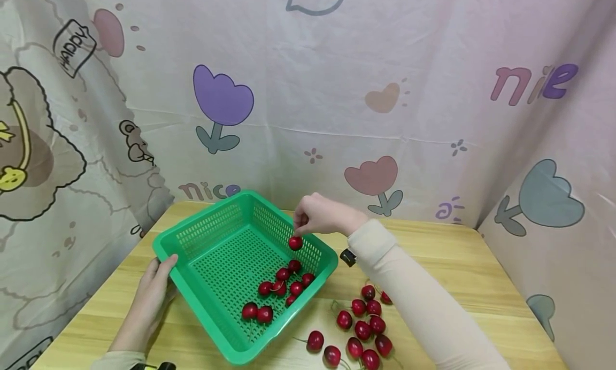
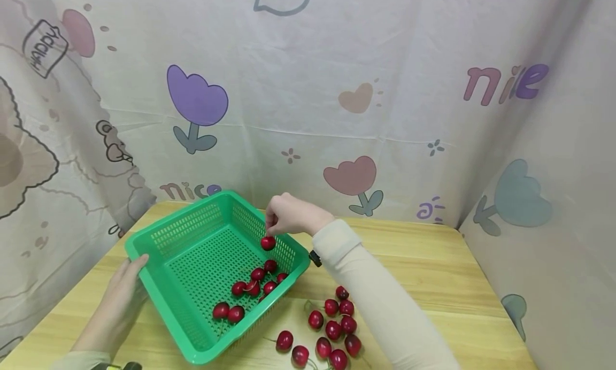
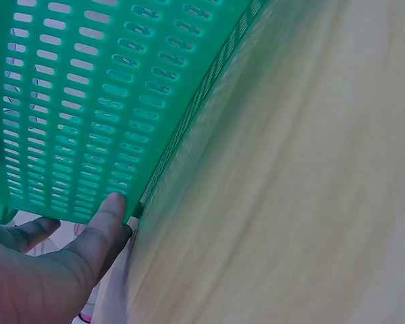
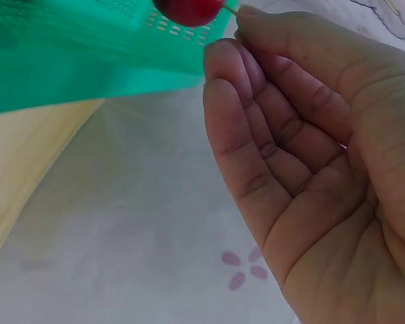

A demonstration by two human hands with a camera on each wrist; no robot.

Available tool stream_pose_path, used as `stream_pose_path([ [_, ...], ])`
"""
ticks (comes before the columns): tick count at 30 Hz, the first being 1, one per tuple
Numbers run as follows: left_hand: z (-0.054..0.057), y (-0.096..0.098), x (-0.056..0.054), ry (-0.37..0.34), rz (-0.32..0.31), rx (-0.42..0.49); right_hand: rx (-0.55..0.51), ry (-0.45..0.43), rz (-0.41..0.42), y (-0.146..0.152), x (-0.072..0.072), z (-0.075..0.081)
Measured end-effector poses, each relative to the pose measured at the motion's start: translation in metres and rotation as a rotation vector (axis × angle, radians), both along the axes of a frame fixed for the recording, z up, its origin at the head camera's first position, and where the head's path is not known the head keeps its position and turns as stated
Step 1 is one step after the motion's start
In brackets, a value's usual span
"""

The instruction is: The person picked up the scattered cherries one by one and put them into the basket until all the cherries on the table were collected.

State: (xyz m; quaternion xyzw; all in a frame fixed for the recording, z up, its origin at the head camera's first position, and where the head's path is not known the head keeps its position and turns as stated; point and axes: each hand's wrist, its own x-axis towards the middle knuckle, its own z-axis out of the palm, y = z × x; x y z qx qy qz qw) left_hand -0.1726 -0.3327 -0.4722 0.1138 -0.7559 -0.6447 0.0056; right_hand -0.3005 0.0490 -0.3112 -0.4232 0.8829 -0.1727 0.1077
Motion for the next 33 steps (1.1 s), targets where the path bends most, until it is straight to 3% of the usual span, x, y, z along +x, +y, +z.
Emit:
stream_pose_path([
  [25, -0.002, 0.0, -0.001, -0.021, -0.01, 0.024, 0.176, 0.039, 0.044, -0.035, 0.004, -0.024],
  [33, -0.003, -0.002, -0.001, 0.017, -0.014, 0.015, 0.203, 0.059, 0.085, -0.044, 0.004, -0.023],
])
